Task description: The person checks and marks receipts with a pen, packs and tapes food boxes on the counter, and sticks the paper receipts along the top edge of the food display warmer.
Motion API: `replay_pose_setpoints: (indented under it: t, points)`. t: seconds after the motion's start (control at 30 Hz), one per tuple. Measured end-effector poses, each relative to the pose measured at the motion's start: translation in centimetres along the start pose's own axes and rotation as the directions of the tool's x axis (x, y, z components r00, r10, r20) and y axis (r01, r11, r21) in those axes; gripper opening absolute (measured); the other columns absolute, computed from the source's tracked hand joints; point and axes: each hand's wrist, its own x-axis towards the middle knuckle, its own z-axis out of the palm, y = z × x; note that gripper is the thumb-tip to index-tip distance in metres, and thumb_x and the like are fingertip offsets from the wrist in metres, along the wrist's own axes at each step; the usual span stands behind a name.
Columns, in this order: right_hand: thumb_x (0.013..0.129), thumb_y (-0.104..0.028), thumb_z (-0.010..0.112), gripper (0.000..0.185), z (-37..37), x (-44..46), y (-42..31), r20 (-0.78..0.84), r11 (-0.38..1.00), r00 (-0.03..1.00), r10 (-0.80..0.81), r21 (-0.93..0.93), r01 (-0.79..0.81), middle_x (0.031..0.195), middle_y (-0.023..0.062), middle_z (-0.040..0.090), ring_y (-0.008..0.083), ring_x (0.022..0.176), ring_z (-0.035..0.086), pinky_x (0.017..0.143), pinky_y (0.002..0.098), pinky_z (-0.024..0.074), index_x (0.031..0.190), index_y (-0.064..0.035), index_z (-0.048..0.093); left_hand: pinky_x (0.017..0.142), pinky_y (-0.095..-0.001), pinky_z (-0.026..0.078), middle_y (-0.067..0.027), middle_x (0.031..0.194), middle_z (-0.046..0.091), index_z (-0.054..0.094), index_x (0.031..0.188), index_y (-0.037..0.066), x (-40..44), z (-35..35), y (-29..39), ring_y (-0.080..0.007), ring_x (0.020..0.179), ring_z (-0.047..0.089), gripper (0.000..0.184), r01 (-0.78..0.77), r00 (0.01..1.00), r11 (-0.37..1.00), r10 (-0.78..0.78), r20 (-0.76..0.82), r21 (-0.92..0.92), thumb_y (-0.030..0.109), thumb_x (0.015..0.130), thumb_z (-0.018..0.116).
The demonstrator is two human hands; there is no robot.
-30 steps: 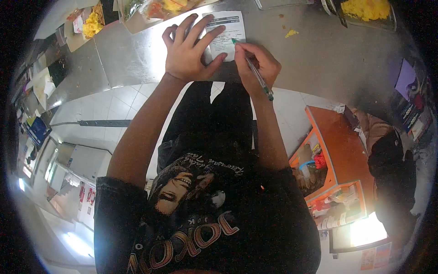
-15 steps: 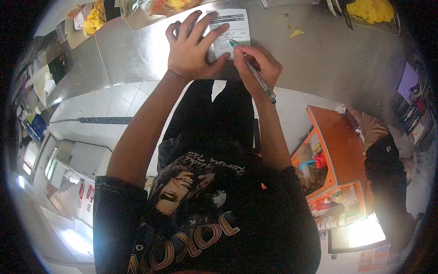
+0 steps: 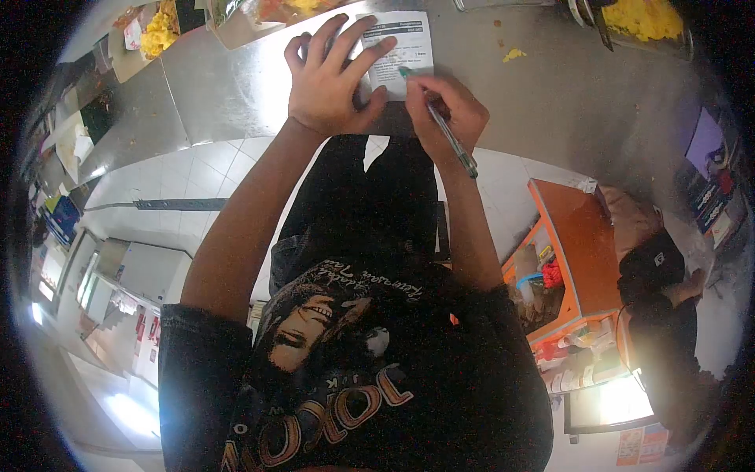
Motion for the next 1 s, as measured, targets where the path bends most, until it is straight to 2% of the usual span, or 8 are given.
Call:
replay_pose_setpoints:
  t: [0.17, 0.3, 0.5, 0.6, 0.67, 0.8, 0.93, 1.0]
  points:
    - [0.087, -0.009, 0.077, 0.011, -0.1, 0.4, -0.1, 0.147, 0.99, 0.979, -0.14, 0.014, 0.139, 0.083, 0.0055, 0.073, 0.0081, 0.069, 0.067, 0.057, 0.0236, 0.0517, 0.096, -0.0038, 0.076, 0.1, -0.0627, 0.031, -0.0023, 0.148, 0.048, 0.058, 0.135, 0.032, -0.1, 0.2, 0.1, -0.0306, 0.138, 0.04, 0.068, -0.014, 0.999, 0.999, 0.013, -0.038, -0.035, 0.039, 0.069, 0.075]
    - [0.087, -0.011, 0.078, 0.012, -0.5, 0.1, -0.4, -0.015, 0.999, 0.999, 0.041, 0.016, -0.041, 0.083, 0.0058, 0.073, 0.0082, 0.069, 0.068, 0.057, 0.0235, 0.0524, 0.097, -0.0047, 0.076, 0.1, -0.0624, 0.031, -0.0021, 0.147, 0.048, 0.057, 0.135, 0.032, -0.1, 0.2, 0.0, -0.0302, 0.138, 0.04, 0.07, -0.013, 1.0, 1.0, 0.013, -0.012, -0.014, 0.04, 0.068, 0.076]
    - [0.087, -0.011, 0.077, 0.012, -0.5, 0.5, 0.2, 0.185, 0.979, 0.962, -0.203, 0.028, 0.201, 0.083, 0.0072, 0.073, 0.0089, 0.067, 0.068, 0.055, 0.0227, 0.0521, 0.097, -0.004, 0.076, 0.101, -0.0606, 0.03, -0.0014, 0.147, 0.049, 0.058, 0.136, 0.032, -0.2, 0.2, 0.1, -0.0292, 0.137, 0.041, 0.071, -0.008, 1.0, 1.0, 0.008, -0.029, -0.022, 0.04, 0.067, 0.076]
    - [0.087, -0.013, 0.078, 0.013, -0.5, -0.1, 0.7, 0.04, 0.999, 0.999, 0.032, 0.002, -0.032, 0.083, 0.0062, 0.073, 0.0093, 0.068, 0.068, 0.057, 0.0237, 0.0525, 0.097, -0.0048, 0.076, 0.103, -0.0583, 0.026, -0.0005, 0.147, 0.049, 0.058, 0.137, 0.032, 0.3, -0.4, 0.3, -0.0288, 0.138, 0.04, 0.073, -0.03, 0.999, 0.999, 0.029, -0.039, -0.016, 0.04, 0.068, 0.078]
    - [0.086, -0.012, 0.078, 0.013, -0.9, -0.1, 0.2, 0.09, 0.999, 0.996, -0.023, 0.026, 0.021, 0.083, 0.0061, 0.073, 0.0097, 0.068, 0.068, 0.057, 0.0238, 0.0526, 0.097, -0.0049, 0.076, 0.103, -0.0585, 0.027, -0.0011, 0.147, 0.049, 0.058, 0.137, 0.032, 0.3, -0.3, 0.3, -0.0294, 0.138, 0.041, 0.073, -0.036, 0.998, 0.999, 0.034, -0.06, -0.034, 0.04, 0.068, 0.078]
    - [0.086, -0.01, 0.078, 0.012, -0.6, 0.4, 0.5, 0.189, 0.98, 0.961, -0.201, 0.028, 0.199, 0.079, 0.0058, 0.072, 0.0092, 0.064, 0.066, 0.054, 0.0234, 0.0509, 0.096, -0.0045, 0.076, 0.1, -0.0613, 0.032, -0.0091, 0.147, 0.048, 0.059, 0.135, 0.021, 0.7, -1.7, 0.4, -0.0351, 0.136, 0.041, 0.079, -0.022, 0.999, 0.998, 0.023, 0.022, -0.063, 0.039, 0.061, 0.077]
    - [0.086, -0.008, 0.078, 0.009, -0.7, 0.0, 0.6, -0.025, 1.0, 1.0, -0.008, 0.009, 0.008, 0.078, 0.0048, 0.071, 0.0063, 0.063, 0.062, 0.053, 0.0222, 0.0482, 0.094, -0.0042, 0.075, 0.099, -0.0616, 0.033, -0.0092, 0.146, 0.049, 0.059, 0.134, 0.021, 0.8, -1.6, 0.5, -0.0353, 0.134, 0.042, 0.076, -0.021, 1.0, 0.996, 0.021, -0.003, -0.081, 0.04, 0.063, 0.076]
    - [0.086, -0.007, 0.077, 0.009, -0.8, 0.1, 0.5, 0.0, 0.995, 0.996, -0.093, -0.02, 0.093, 0.08, 0.0056, 0.071, 0.0064, 0.065, 0.064, 0.054, 0.0214, 0.0494, 0.094, -0.0037, 0.075, 0.098, -0.0619, 0.033, -0.0092, 0.145, 0.05, 0.06, 0.134, 0.021, 0.9, -1.7, 0.4, -0.0355, 0.134, 0.042, 0.074, -0.021, 1.0, 0.996, 0.02, -0.016, -0.084, 0.039, 0.064, 0.076]
